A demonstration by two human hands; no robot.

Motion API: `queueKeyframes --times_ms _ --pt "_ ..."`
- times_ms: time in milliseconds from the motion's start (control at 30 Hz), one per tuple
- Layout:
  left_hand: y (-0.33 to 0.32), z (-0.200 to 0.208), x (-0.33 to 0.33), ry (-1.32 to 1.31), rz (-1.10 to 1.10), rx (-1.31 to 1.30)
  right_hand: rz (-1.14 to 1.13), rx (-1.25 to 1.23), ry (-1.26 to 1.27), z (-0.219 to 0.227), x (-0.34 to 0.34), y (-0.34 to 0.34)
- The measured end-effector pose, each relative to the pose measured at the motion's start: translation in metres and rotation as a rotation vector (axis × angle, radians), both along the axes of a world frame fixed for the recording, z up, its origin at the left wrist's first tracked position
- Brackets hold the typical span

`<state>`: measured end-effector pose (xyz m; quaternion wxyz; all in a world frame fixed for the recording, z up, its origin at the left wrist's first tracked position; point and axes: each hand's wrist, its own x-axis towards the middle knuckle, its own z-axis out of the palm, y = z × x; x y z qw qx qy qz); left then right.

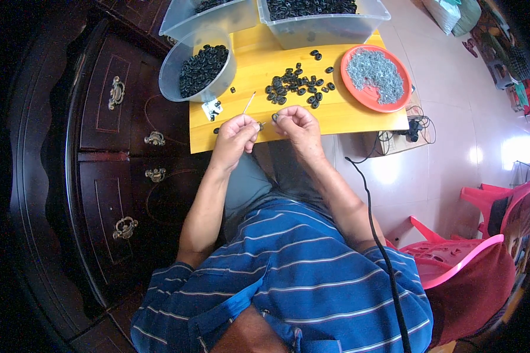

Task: The person assembles small components by picking up plastic clips and metal pins from the table and inserting the pins into the clips by hand.

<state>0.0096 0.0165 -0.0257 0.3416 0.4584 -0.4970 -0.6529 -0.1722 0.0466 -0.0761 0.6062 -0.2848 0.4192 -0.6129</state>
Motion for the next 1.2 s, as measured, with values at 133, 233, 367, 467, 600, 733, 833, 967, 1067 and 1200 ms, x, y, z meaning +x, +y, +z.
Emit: queueKeyframes --times_ms 133,233,367,467,600,733,833,967,1067,1200 --pt "0.000 0.002 -0.002 0.019 -0.002 0.010 0.052 -0.025 0.017 -0.003 -0.004 0.004" --pt "0.000 0.000 -0.003 0.055 -0.021 0.014 0.144 0.020 0.021 0.002 -0.003 0.007" --pt "-0.001 -0.004 -0.004 0.066 -0.094 0.008 0.210 -0.025 0.013 0.005 -0.001 0.008" --pt "-0.002 -0.007 -0.001 0.175 -0.078 0.157 0.233 -0.093 0.059 0.007 -0.002 0.010" --pt "-0.002 -0.007 0.002 0.298 -0.115 0.348 0.316 -0.179 0.115 0.008 -0.005 0.010" --pt "-0.003 -0.010 0.002 0.342 -0.176 0.452 0.303 -0.167 0.109 0.005 -0.006 0.011" --pt "-0.002 -0.009 0.001 0.342 -0.157 0.520 0.279 -0.232 0.133 0.005 -0.008 0.012" --pt "-0.004 -0.021 0.008 0.325 -0.209 0.539 0.274 -0.288 0.403 0.009 -0.010 0.013" --pt "-0.002 -0.022 0.009 0.314 -0.219 0.541 0.227 -0.351 0.589 0.022 -0.011 0.014" --pt "-0.001 -0.017 0.004 0.253 -0.206 0.471 0.170 -0.379 0.693 0.024 -0.013 0.015"
